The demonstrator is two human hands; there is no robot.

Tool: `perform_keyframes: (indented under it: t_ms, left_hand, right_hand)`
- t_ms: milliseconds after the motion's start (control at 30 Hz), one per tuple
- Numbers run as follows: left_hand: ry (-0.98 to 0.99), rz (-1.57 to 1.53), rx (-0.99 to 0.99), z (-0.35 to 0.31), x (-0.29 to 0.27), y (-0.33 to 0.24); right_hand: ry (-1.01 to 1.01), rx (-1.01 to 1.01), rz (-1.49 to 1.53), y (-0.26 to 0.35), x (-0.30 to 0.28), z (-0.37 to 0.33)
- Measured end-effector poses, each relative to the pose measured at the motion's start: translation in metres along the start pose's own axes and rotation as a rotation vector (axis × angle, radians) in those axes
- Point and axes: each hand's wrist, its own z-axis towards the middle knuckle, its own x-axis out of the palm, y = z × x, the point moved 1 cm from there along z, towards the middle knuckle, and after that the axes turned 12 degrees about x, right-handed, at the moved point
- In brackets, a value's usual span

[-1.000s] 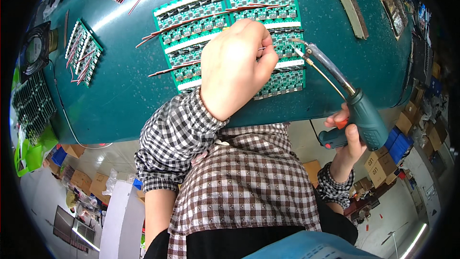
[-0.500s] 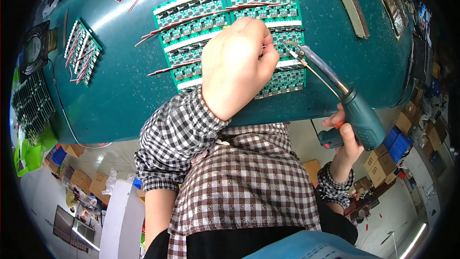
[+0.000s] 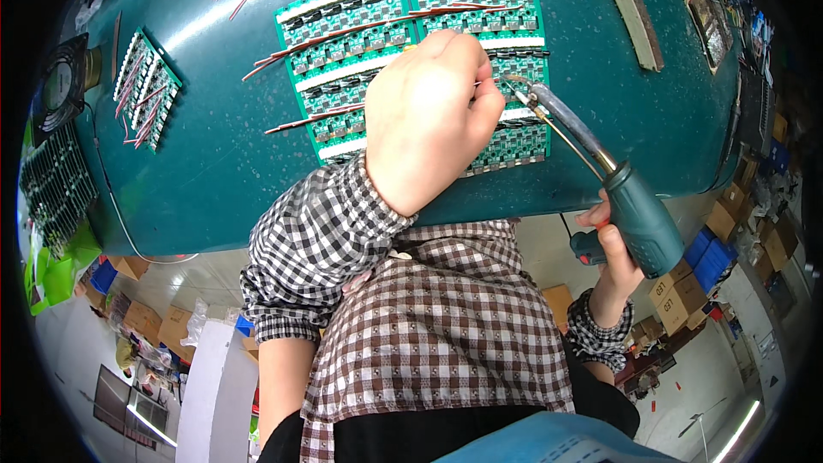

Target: The person solders wires onto circuit boards using a soldering gun. They exchange an empty solder spool with another person for a new spool, thread the solder wire into the soldering gun, and solder wires onto the circuit boards.

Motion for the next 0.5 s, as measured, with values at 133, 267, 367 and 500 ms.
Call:
perform_keyframes:
  t_ms: [133, 267, 367, 500]
  left_hand:
    - [-0.011, 0.007, 0.011, 0.0, 0.0007, 0.0003]
    - [-0.017, 0.016, 0.018, -0.0003, 0.0016, 0.0011]
    - [-0.029, 0.019, 0.021, -0.0002, 0.0019, 0.0007]
    - [-0.024, 0.017, 0.018, -0.0004, 0.002, 0.0004]
  right_hand:
    - [-0.017, -0.008, -0.015, 0.0028, 0.0028, 0.0002]
    - [-0.009, -0.015, -0.026, 0.0028, 0.0029, 0.0006]
    - [-0.038, -0.009, -0.009, 0.0018, 0.0032, -0.0006]
    - [-0.037, -0.011, -0.01, 0.0008, 0.0028, -0.0012]
